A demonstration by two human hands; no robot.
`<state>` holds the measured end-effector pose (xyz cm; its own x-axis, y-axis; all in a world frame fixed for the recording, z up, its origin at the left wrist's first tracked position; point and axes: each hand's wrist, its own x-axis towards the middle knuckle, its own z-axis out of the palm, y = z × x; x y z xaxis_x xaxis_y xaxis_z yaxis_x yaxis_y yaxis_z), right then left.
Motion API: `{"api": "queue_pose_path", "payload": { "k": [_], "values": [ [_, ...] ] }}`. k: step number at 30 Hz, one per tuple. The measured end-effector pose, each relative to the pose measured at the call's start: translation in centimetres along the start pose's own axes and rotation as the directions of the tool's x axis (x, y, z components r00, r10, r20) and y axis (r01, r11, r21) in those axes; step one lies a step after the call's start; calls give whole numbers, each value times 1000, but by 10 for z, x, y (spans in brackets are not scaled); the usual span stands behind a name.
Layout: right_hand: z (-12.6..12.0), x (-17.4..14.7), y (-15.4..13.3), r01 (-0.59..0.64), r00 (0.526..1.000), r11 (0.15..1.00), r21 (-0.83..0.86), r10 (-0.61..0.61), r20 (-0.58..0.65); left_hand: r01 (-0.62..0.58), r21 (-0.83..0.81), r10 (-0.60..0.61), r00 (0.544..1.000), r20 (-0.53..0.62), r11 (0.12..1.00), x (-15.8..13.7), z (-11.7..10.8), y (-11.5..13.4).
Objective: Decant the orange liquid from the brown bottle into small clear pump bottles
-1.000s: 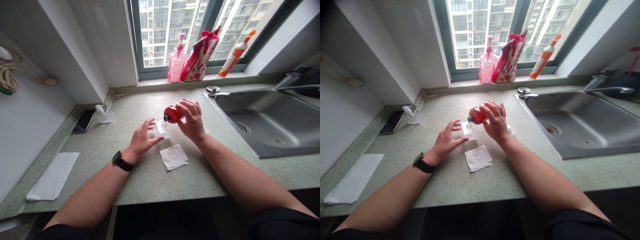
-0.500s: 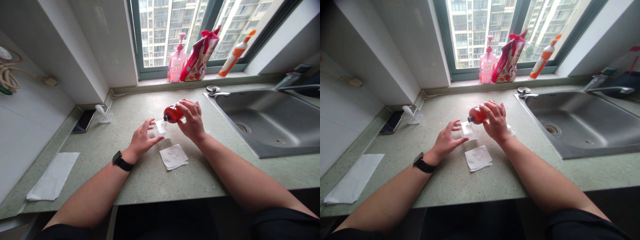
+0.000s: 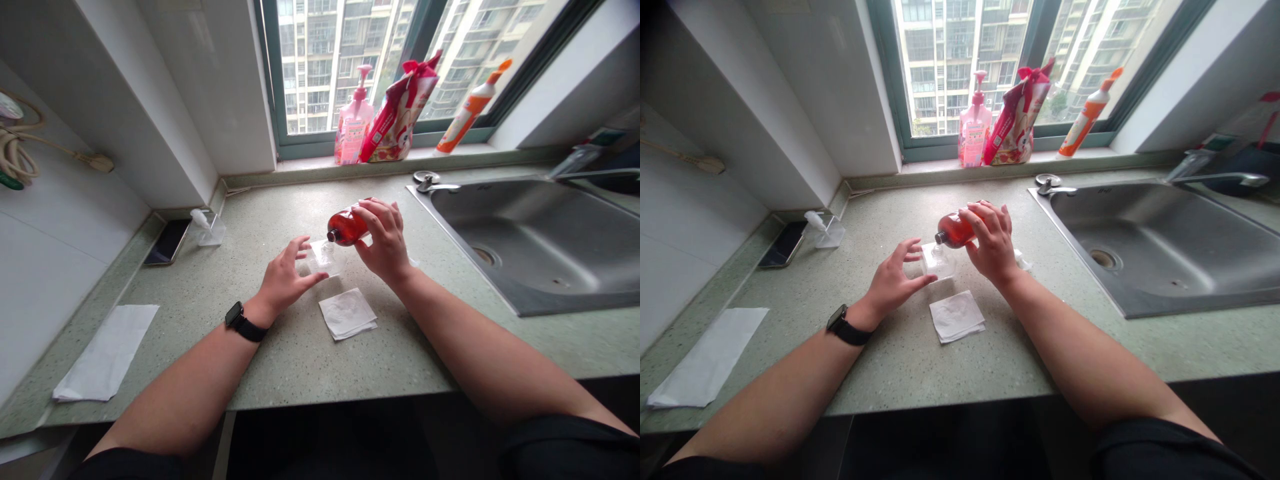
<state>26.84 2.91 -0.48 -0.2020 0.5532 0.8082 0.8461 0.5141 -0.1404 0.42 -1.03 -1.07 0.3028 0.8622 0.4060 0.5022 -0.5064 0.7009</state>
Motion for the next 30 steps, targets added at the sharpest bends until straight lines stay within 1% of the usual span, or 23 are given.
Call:
{"api": "queue_pose_path", "payload": {
  "k": [14,21,27,30],
  "values": [
    [0,0,0,-7,1000,1000,23,7,-7,-3,2,3,1000,1,1000,0,0,-1],
    [0,0,0,16,1000,1000,13,-16,-22,-8,8,8,1000,1,1000,0,0,0],
    [0,0,1,-3,1000,1000,-4,3,14,-14,7,14,1000,-4,1000,0,0,0],
    [0,0,1,3,1000,1000,9,-3,2,-12,2,12,1000,-5,1000,0,0,1]
  ]
}}
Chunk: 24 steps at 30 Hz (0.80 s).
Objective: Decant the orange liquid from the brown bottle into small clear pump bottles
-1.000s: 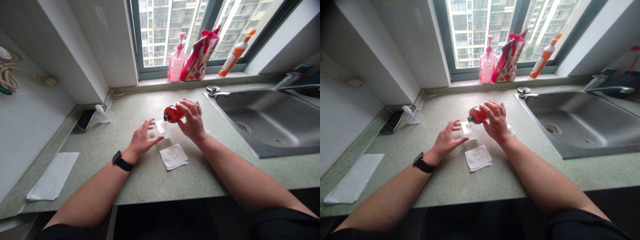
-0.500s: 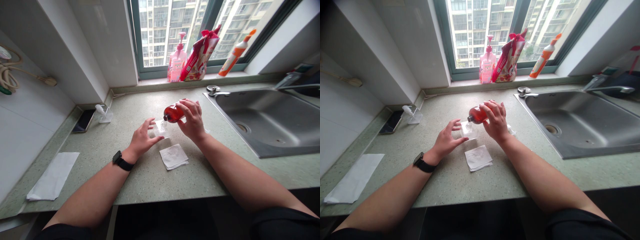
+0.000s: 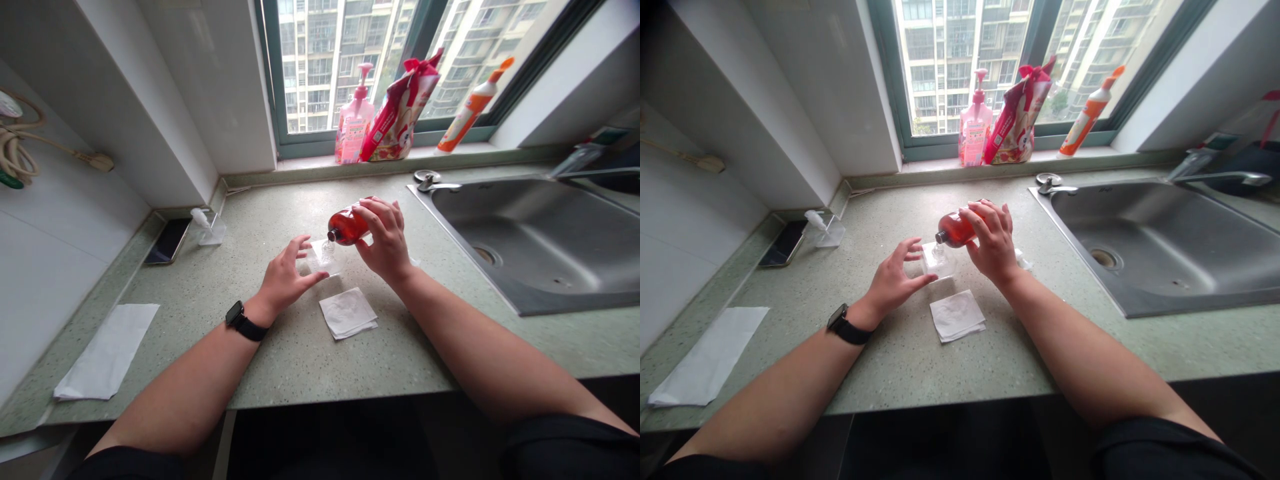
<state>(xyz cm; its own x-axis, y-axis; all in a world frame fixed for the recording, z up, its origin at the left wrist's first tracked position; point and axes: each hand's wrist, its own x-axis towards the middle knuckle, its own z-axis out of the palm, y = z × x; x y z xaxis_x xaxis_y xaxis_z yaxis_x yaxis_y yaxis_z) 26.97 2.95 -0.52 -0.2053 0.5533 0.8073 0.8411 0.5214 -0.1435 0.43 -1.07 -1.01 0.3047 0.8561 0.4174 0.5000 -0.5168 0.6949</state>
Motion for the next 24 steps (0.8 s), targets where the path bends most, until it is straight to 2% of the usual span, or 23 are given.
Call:
{"api": "queue_pose_path", "payload": {
  "k": [15,24],
  "values": [
    [0,0,-1,8,1000,1000,0,-8,-22,6,6,-6,1000,5,1000,0,0,1],
    [-2,1,-3,-34,999,999,-21,35,30,-4,15,4,1000,4,1000,0,0,0]
  ]
}}
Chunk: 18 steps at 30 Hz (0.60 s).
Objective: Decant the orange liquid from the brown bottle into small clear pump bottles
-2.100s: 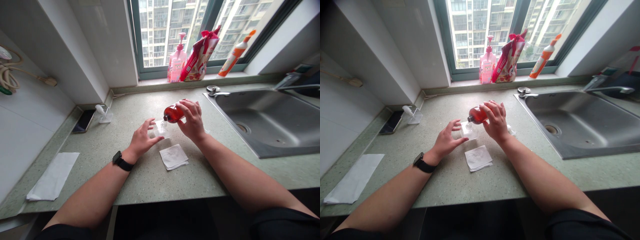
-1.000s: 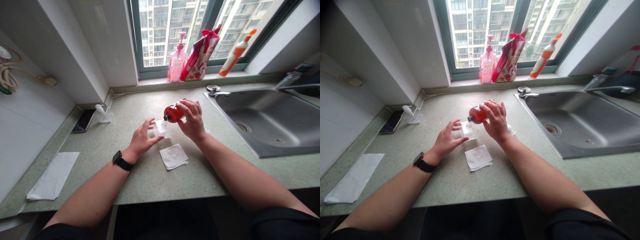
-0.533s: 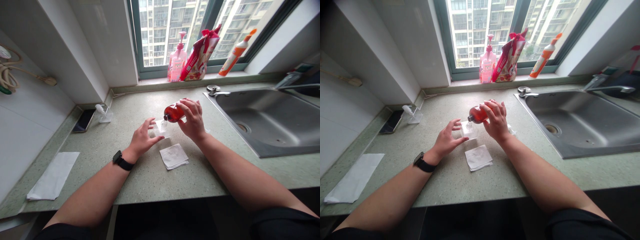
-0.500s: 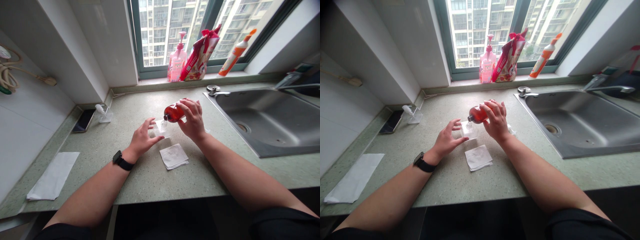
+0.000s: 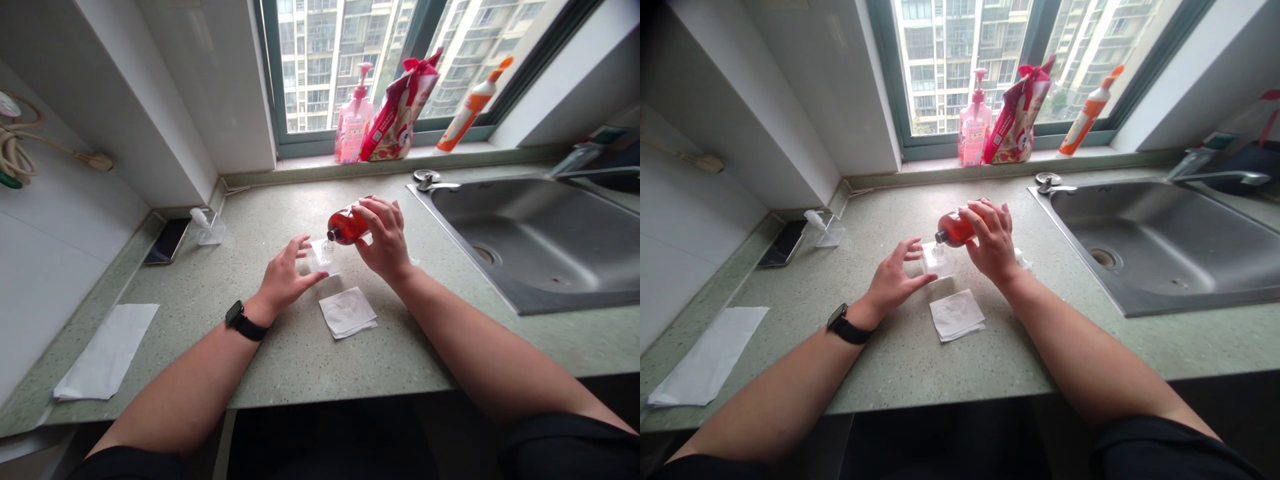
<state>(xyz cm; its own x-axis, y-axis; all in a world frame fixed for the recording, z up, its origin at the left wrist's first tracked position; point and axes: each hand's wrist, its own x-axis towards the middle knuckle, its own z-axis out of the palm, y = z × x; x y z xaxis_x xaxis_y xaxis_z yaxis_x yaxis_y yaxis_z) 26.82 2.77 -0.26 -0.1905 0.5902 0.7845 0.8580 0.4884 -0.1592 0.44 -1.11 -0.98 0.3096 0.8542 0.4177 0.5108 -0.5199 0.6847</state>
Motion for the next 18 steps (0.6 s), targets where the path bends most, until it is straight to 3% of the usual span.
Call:
{"api": "queue_pose_path", "payload": {
  "k": [18],
  "values": [
    [0,0,0,14,1000,1000,6,-14,-23,21,-16,-21,1000,-1,1000,0,1,1]
  ]
}}
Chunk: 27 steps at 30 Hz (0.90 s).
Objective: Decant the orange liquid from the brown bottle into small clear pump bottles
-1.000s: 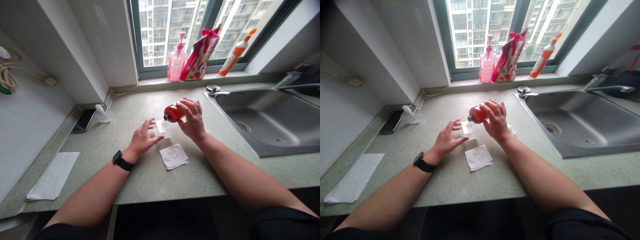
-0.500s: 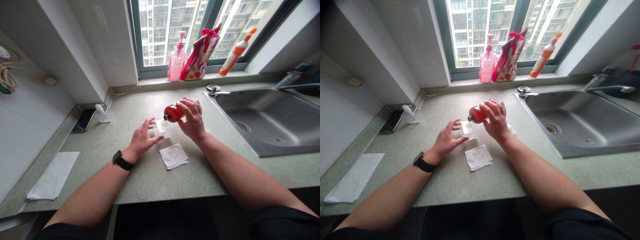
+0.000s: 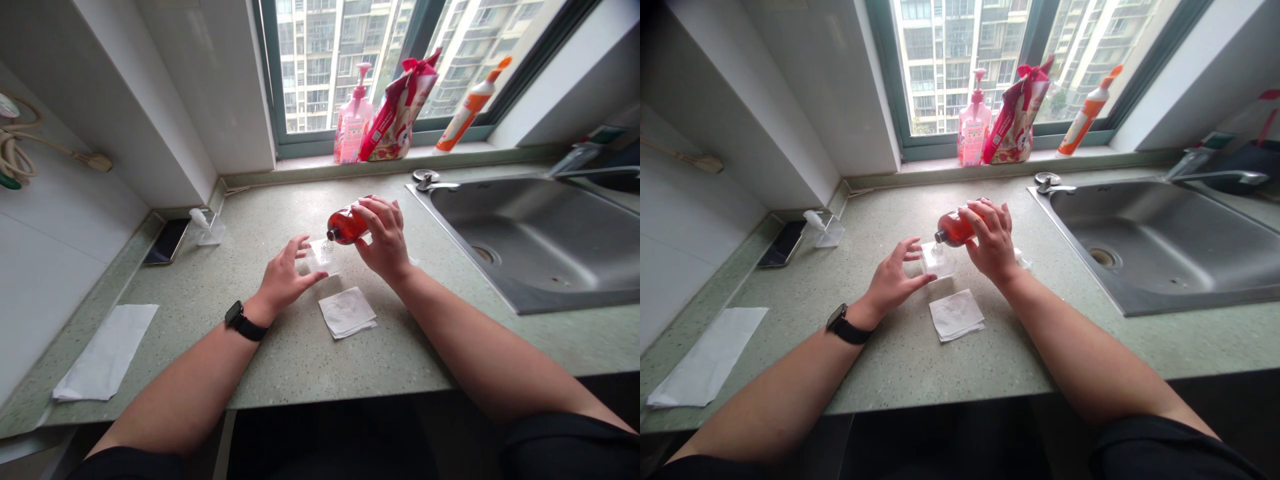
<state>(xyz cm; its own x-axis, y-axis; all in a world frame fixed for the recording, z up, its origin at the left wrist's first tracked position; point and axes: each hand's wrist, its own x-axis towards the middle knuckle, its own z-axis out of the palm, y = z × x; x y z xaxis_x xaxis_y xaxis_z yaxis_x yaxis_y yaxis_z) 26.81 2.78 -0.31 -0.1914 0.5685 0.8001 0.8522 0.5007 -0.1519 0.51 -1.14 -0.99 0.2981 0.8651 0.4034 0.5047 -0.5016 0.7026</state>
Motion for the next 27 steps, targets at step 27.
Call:
{"api": "queue_pose_path", "payload": {
  "k": [27],
  "values": [
    [0,0,1,2,1000,1000,-2,-2,-3,-10,-6,11,1000,7,1000,0,-1,0]
  ]
}}
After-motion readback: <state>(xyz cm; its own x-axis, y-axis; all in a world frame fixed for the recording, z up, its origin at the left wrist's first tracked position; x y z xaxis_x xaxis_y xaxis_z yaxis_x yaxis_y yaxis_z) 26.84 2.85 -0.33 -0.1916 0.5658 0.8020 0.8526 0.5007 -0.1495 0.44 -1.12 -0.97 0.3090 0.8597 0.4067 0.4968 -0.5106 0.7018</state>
